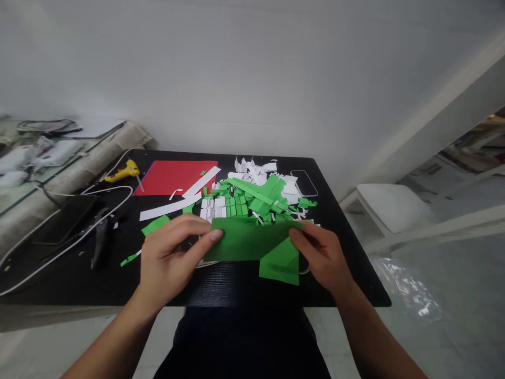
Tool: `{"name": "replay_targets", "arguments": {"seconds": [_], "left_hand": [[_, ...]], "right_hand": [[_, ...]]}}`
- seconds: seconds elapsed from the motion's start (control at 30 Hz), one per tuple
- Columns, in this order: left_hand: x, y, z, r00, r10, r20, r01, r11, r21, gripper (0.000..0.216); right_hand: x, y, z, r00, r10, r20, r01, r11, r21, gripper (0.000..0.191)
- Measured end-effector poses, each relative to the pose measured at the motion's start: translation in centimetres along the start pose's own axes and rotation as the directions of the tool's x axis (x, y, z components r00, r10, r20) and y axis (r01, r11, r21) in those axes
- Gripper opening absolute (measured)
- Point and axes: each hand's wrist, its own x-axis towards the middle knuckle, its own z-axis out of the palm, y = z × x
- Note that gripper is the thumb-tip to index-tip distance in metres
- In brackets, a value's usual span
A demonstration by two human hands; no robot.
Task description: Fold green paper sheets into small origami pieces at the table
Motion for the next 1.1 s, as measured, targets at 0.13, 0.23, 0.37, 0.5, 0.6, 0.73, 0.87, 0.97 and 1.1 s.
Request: {"name": "replay_targets", "arguments": {"seconds": [0.13,0.23,0.37,0.5,0.6,0.73,0.87,0.97,1.1], "left_hand": [[1.1,0.7,-0.1,1.0,-0.018,0.016,0.019,0.999,-0.036,0.01],[1.6,1.1,0.2,0.99,-0.134,0.05,0.139,0.983,-0.123,0.009],[1.7,1.6,0.5,0.986,-0.159,0.046,0.165,0.96,-0.226,0.01],[1.2,0.7,0.2,0.998,-0.064,0.024,0.067,0.984,-0.162,0.007],[0.5,-0.9,0.0,0.996,-0.038,0.086,0.051,0.986,-0.16,0.012],[-0.4,-2.4,0.3,0.991,-0.087,0.104,0.107,0.972,-0.211,0.037],[-0.8,-2.4,1.2,0.975,-0.209,0.074,0.218,0.963,-0.161,0.01],[-0.9,-2.2,1.6,0.958,-0.277,0.069,0.285,0.943,-0.172,0.008],[-1.1,-2.5,1.6,0.931,-0.346,0.115,0.363,0.909,-0.205,0.01]], "right_hand": [[0.2,-0.5,-0.5,0.995,0.068,0.077,-0.08,0.98,0.181,0.043],[0.9,-1.3,-0.6,0.989,0.085,0.123,-0.121,0.937,0.326,0.043],[1.5,-2.1,-0.7,0.993,0.006,0.121,-0.058,0.902,0.428,0.032],[1.3,-1.8,-0.9,0.992,-0.089,0.09,0.037,0.886,0.462,0.046],[0.9,-1.2,-1.1,0.998,-0.055,0.024,0.044,0.949,0.313,0.034],[0.7,-0.6,-1.1,1.0,0.0,0.022,-0.002,0.995,0.098,0.02],[0.6,0.0,-0.7,0.999,0.03,0.042,-0.036,0.989,0.142,0.027],[0.5,0.6,-0.4,0.998,0.04,0.055,-0.049,0.986,0.158,0.025],[0.1,1.2,-0.2,0.997,0.059,0.055,-0.065,0.991,0.121,0.023]]}}
